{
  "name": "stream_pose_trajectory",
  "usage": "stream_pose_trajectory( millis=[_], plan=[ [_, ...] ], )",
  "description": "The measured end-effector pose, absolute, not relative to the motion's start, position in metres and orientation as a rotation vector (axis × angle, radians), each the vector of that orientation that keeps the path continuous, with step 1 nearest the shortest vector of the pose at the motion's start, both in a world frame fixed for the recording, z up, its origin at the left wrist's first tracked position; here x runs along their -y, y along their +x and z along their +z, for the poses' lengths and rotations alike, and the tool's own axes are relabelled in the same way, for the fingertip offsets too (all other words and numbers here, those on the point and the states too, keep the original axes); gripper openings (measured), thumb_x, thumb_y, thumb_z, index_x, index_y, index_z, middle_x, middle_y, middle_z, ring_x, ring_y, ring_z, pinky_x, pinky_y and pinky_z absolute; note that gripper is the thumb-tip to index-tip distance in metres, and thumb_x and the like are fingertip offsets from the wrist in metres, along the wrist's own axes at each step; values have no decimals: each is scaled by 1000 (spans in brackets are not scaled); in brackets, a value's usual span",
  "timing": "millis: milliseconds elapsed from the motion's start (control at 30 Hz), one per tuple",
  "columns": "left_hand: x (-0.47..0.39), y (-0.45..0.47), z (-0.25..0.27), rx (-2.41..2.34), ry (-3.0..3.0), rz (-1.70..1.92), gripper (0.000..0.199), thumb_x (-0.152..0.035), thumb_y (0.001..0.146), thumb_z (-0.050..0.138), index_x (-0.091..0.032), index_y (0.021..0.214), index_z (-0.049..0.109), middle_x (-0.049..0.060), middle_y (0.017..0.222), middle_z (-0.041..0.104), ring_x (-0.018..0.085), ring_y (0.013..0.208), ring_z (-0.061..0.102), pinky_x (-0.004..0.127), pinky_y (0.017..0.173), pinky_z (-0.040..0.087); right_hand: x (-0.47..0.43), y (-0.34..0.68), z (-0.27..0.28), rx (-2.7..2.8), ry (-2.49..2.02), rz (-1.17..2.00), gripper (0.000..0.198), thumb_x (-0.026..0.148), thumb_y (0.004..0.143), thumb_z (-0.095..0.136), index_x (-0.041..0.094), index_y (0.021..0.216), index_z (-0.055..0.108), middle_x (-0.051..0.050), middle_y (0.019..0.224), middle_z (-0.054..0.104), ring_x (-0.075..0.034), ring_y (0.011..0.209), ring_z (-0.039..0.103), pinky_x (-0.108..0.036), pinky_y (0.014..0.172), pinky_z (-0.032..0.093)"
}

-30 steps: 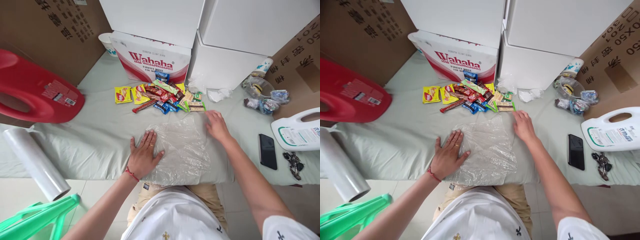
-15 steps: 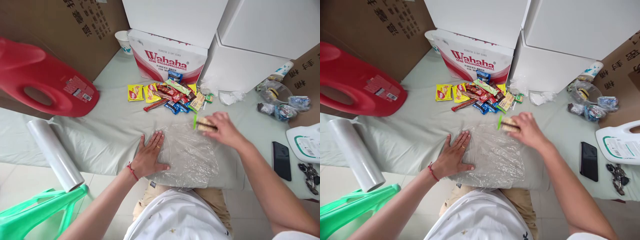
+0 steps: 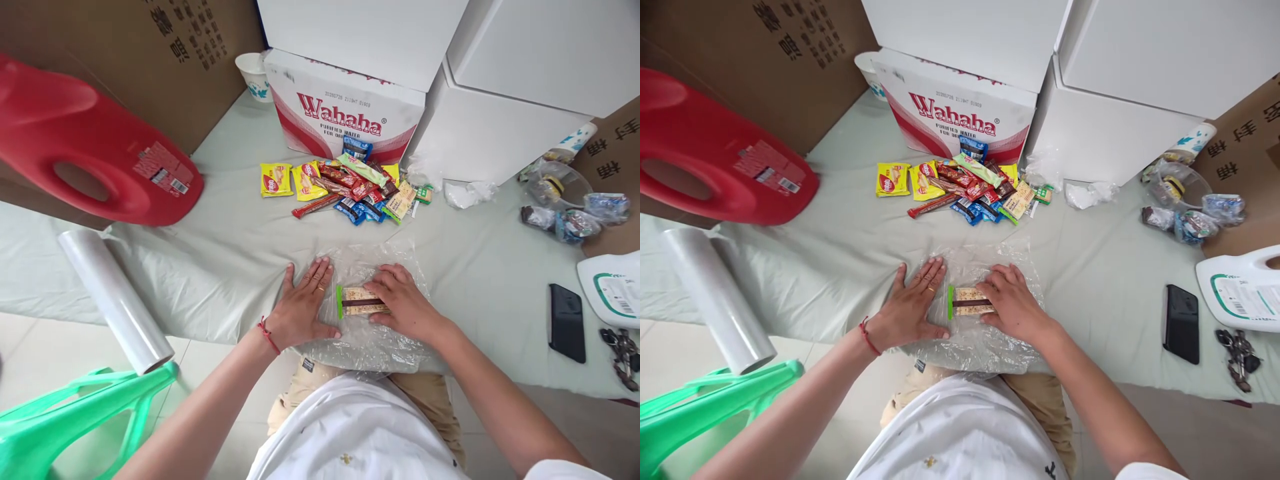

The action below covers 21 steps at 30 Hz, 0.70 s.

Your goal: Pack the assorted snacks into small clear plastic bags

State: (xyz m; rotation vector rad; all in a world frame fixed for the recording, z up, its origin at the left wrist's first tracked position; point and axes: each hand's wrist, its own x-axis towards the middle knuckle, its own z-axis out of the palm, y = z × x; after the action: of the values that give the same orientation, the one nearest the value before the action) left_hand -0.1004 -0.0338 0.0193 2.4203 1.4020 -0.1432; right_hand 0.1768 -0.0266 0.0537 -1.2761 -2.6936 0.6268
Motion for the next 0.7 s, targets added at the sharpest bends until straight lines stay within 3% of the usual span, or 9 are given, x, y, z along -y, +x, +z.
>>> stream_pose_trajectory(
  millis=[133, 233, 333, 400, 467, 567, 700],
  plan=[
    [35, -101, 17, -1401, 2437, -119, 132, -89, 68, 61, -13, 166, 17, 23, 171, 16, 42, 160, 14, 65, 124, -9, 25, 182, 55, 2697, -1286, 662, 59, 32, 82, 82, 22, 137, 61, -13, 128, 63, -36, 142, 39, -62, 122, 24],
    [35, -103, 13, -1409, 2463, -93, 134, -88, 66, 63, -13, 166, 16, 23, 171, 18, 43, 160, 13, 66, 124, -6, 14, 189, 58, 2639, -1249, 758, 62, 43, 83, 81, 24, 138, 62, -14, 130, 63, -35, 138, 45, -58, 117, 33],
    [35, -104, 11, -1404, 2476, -76, 134, -88, 66, 64, -13, 166, 16, 23, 171, 19, 44, 159, 13, 67, 124, -4, -20, 201, 64, 2312, -1510, 774, 50, 53, 96, 60, 22, 135, 62, -13, 119, 69, -29, 115, 62, -46, 101, 50],
    [35, -105, 12, -1391, 2463, -81, 134, -89, 67, 62, -13, 166, 15, 23, 171, 19, 43, 159, 14, 67, 124, -5, -54, 208, 68, 2004, -1891, 692, 49, 53, 102, 44, 19, 135, 60, -12, 107, 72, -28, 101, 68, -41, 92, 52],
    [35, -105, 13, -1380, 2442, -98, 135, -89, 67, 61, -12, 166, 13, 24, 171, 17, 43, 159, 15, 67, 123, -7, -91, 208, 71, 1797, -2199, 622, 58, 57, 103, 38, 14, 139, 54, -15, 106, 74, -32, 104, 69, -42, 91, 52],
    [35, -104, 14, -1396, 2434, -114, 135, -88, 67, 62, -12, 166, 14, 24, 171, 17, 42, 159, 16, 67, 123, -8, -137, 196, 69, 1683, -2382, 516, 78, 69, 100, 33, 7, 146, 43, -26, 124, 69, -39, 117, 66, -47, 94, 51],
    [34, -104, 13, -1396, 2465, -113, 133, -87, 66, 64, -13, 166, 16, 23, 171, 19, 43, 159, 15, 67, 124, -4, -167, 181, 67, 1725, -2499, 448, 90, 71, 91, 54, 2, 147, 39, -31, 133, 62, -41, 123, 63, -50, 97, 51]
  ],
)
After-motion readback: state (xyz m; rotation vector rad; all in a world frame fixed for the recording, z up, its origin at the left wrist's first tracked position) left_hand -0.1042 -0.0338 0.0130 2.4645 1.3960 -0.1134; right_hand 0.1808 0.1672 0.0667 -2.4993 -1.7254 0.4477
